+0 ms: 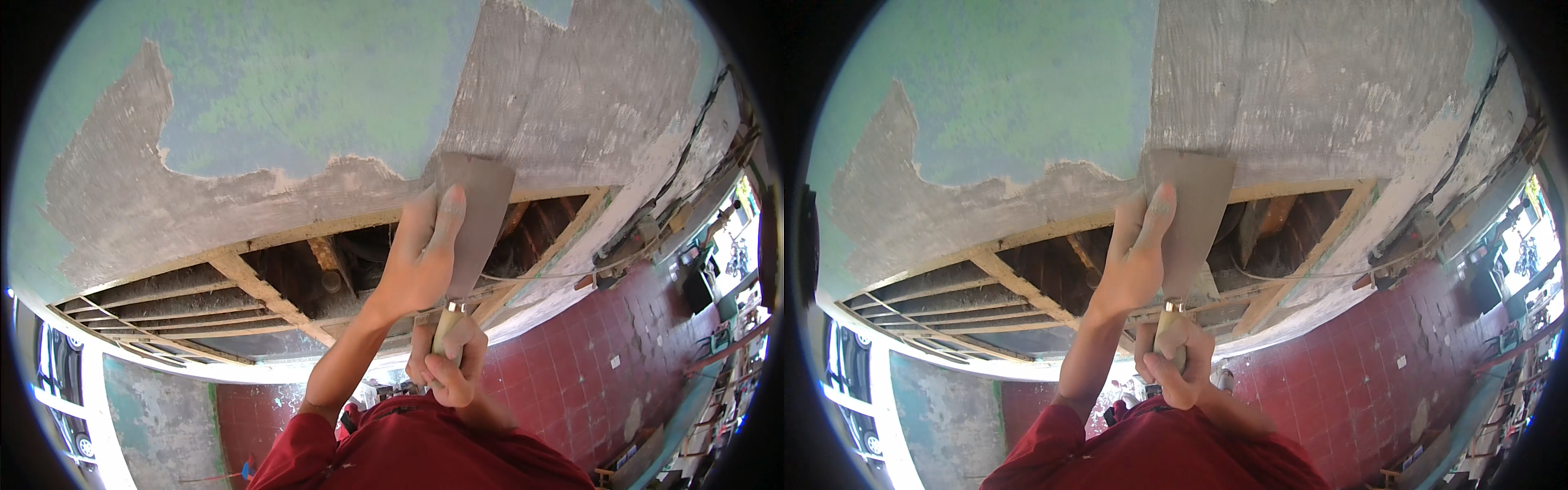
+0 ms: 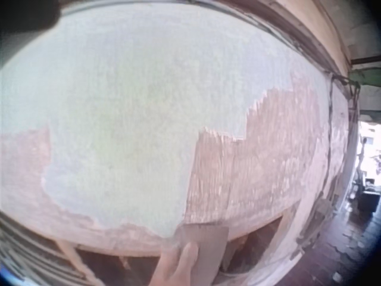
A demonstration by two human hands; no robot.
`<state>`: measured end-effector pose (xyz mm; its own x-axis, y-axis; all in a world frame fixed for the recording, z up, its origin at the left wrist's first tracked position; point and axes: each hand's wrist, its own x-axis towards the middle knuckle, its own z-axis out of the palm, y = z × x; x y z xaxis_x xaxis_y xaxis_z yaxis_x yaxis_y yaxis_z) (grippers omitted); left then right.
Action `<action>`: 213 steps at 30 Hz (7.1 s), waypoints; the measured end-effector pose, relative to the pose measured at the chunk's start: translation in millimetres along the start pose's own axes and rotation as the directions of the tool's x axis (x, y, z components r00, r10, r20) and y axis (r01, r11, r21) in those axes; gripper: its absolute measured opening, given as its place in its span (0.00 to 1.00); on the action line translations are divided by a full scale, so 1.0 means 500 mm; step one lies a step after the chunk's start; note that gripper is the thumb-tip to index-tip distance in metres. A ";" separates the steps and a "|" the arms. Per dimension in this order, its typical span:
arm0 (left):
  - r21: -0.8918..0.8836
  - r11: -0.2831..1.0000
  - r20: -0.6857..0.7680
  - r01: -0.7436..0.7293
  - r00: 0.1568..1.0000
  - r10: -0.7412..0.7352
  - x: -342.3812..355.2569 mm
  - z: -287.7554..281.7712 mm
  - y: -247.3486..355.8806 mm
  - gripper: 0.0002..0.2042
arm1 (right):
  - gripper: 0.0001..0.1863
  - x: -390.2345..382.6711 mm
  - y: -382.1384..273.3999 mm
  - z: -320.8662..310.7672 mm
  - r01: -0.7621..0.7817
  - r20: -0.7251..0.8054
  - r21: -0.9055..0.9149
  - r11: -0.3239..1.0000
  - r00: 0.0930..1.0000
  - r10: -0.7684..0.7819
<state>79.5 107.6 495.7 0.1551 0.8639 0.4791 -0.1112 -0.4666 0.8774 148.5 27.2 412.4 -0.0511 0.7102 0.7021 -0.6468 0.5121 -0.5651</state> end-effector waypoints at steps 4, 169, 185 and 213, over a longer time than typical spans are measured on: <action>-0.066 0.994 0.027 -0.082 0.996 0.084 0.020 0.002 0.021 0.16 | 0.10 0.009 -0.001 0.008 -0.011 -0.076 0.064 0.998 0.997 0.015; 0.003 0.972 0.029 -0.234 0.972 0.234 0.012 0.010 0.036 0.11 | 0.08 0.030 -0.060 0.022 -0.083 -0.017 0.001 0.997 0.996 0.083; -0.090 0.979 0.021 -0.181 0.983 0.183 0.029 0.015 0.051 0.12 | 0.07 0.051 -0.042 0.023 -0.011 -0.008 -0.018 1.000 1.000 0.011; -0.181 0.977 0.032 -0.111 0.992 0.119 0.042 0.015 0.071 0.12 | 0.08 0.062 -0.053 0.027 -0.037 0.011 -0.056 0.998 0.999 0.037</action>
<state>86.4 107.7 536.9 0.1717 0.7960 0.5804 -0.3040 -0.5176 0.7998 153.8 28.9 455.0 -0.0835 0.7236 0.6852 -0.6010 0.5119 -0.6139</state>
